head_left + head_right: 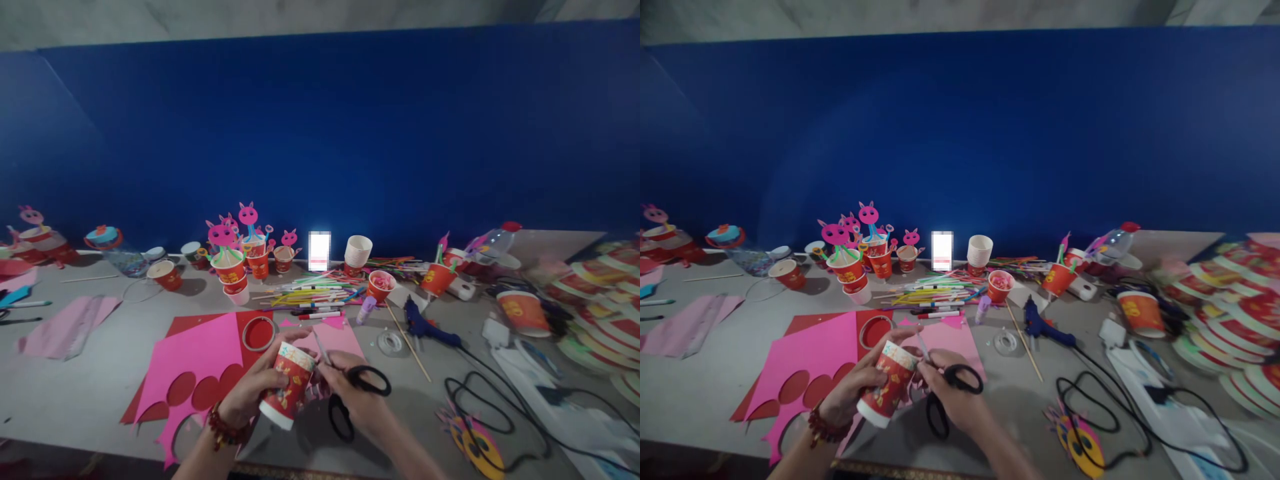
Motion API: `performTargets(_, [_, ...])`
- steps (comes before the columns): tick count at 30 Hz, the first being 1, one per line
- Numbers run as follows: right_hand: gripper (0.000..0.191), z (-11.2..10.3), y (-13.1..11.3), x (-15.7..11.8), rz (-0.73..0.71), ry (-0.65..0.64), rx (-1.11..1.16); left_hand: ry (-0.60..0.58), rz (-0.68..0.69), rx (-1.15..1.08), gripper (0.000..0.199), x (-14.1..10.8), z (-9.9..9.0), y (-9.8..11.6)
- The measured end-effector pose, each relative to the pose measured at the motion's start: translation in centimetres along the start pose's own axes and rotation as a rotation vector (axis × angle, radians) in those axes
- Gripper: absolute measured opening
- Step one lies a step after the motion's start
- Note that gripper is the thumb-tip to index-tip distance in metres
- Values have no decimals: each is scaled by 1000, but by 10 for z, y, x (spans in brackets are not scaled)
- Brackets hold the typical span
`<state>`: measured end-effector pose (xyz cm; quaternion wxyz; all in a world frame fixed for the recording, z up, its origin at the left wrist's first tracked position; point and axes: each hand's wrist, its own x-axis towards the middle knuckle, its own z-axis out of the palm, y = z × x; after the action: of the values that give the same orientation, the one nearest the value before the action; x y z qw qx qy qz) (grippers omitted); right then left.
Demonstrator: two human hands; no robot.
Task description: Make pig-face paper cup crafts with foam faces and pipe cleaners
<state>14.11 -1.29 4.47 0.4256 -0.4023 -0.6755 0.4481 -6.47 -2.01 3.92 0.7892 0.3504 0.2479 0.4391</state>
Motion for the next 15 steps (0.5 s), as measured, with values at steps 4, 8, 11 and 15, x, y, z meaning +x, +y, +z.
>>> performTargets(4, [41, 5, 1, -3, 141, -27, 125, 62, 106, -167, 76, 8, 1, -15])
performTargets(8, [40, 1, -6, -7, 76, 0, -99, 100, 158, -221, 72, 13, 5, -26])
performTargets(11, [36, -2, -8, -7, 18, 16, -152, 114, 179, -162, 66, 11, 7, -30])
performTargets(15, [26, -5, -9, -7, -110, 41, -256, 117, 93, -41, 56, 8, 7, -33])
